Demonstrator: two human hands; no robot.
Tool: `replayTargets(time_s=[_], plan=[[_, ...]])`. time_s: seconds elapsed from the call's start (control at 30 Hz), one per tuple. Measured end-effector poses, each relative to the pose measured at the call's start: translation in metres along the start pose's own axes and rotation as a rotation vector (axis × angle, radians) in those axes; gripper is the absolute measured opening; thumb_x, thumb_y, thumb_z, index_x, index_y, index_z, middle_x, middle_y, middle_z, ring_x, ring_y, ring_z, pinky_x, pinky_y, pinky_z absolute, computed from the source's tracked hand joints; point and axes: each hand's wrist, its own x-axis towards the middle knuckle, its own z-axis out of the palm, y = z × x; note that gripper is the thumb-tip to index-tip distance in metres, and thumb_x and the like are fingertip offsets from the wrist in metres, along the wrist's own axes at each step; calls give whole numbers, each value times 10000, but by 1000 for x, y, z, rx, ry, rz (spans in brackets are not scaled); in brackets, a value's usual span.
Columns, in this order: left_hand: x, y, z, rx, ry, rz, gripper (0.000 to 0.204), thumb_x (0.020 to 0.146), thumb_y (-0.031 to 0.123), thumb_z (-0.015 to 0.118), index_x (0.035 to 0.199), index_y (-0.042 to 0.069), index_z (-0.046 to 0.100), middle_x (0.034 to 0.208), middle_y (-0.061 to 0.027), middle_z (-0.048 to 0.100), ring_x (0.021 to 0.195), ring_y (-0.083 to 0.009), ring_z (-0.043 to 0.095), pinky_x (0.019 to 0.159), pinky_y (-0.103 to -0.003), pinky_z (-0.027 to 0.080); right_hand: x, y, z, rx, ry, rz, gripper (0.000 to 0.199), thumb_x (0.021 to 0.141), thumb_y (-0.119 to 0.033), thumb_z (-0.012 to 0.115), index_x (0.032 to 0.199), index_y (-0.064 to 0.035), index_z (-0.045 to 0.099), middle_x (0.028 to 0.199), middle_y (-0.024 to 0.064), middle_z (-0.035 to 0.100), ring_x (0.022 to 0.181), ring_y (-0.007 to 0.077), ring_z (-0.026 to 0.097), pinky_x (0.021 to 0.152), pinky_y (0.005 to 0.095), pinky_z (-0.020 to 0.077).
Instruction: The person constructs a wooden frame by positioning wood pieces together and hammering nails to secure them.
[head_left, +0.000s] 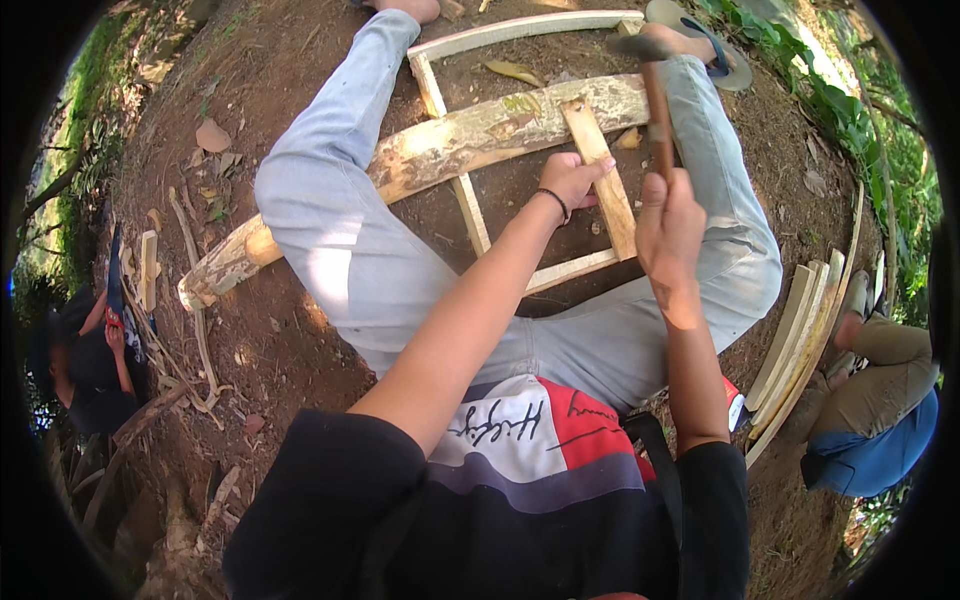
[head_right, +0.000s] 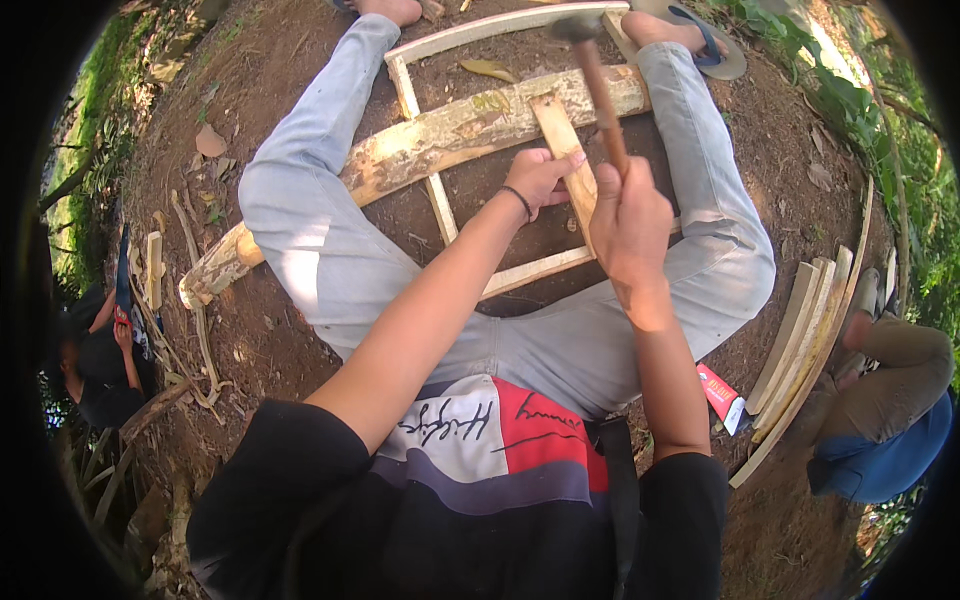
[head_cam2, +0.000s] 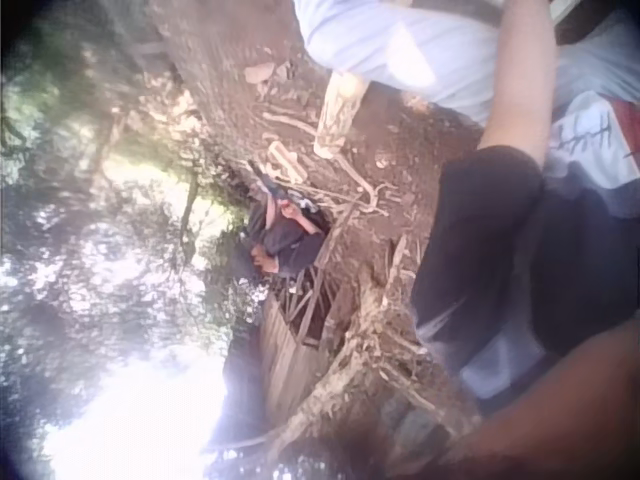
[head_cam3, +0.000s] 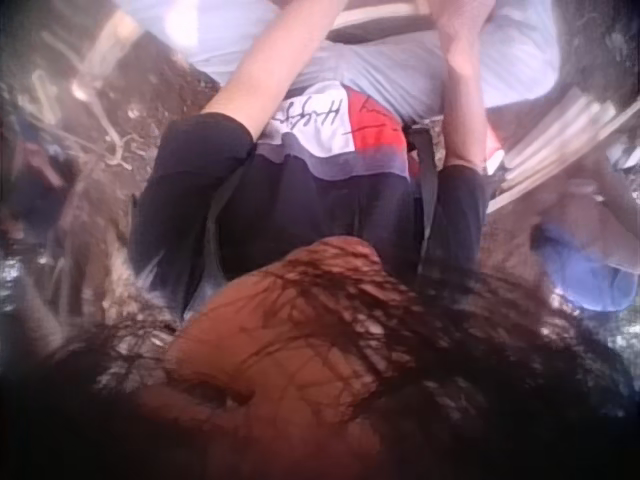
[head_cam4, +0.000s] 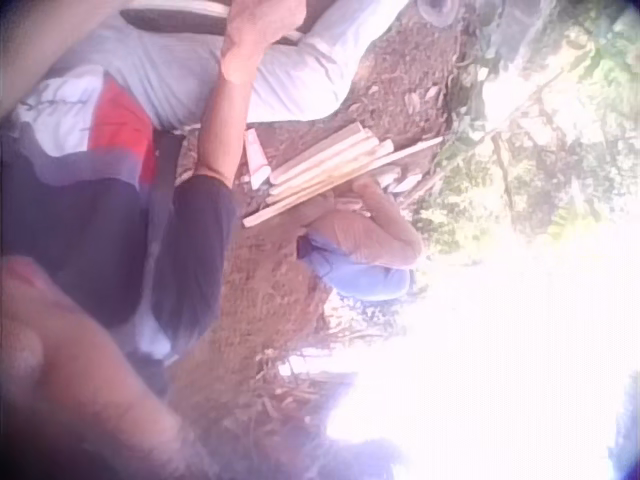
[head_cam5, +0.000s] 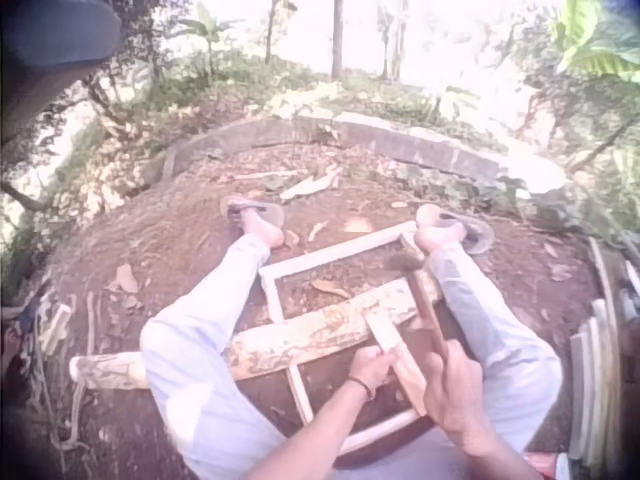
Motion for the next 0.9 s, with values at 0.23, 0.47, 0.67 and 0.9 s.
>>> replayTargets(time_s=[0.23, 0.47, 0.67, 0.9], plan=[[-6, 7, 4, 37, -8, -20, 241, 851, 255, 679, 972, 58, 610, 936, -65, 665, 832, -169, 660, 766, -334, 546, -17, 29, 27, -431, -377, 149, 245, 932, -265, 509, 844, -36, 508, 698, 225, 595, 697, 448, 593, 582, 530, 440], [-6, -2, 11, 35, 49, 28, 242, 854, 213, 679, 966, 22, 582, 919, -59, 648, 798, -163, 658, 726, -342, 563, 8, 2, -26, 609, 102, -62, 316, 979, -294, 465, 818, -23, 472, 577, 56, 458, 502, 143, 485, 464, 322, 372], [-26, -24, 22, 176, -88, -23, 282, 865, 161, 654, 1076, 6, 546, 958, -87, 646, 869, -192, 654, 754, -349, 565, -9, 51, 15, -247, -267, 126, 260, 956, -267, 488, 867, -23, 500, 699, 235, 582, 705, 471, 566, 584, 484, 435], [-38, -14, 24, 42, -83, -114, 256, 869, 168, 651, 1057, 11, 576, 1005, -113, 644, 898, -234, 658, 803, -385, 562, -2, 35, -1, 628, 210, -218, 361, 979, -356, 453, 807, -39, 466, 557, 31, 437, 504, 81, 449, 447, 281, 339]])
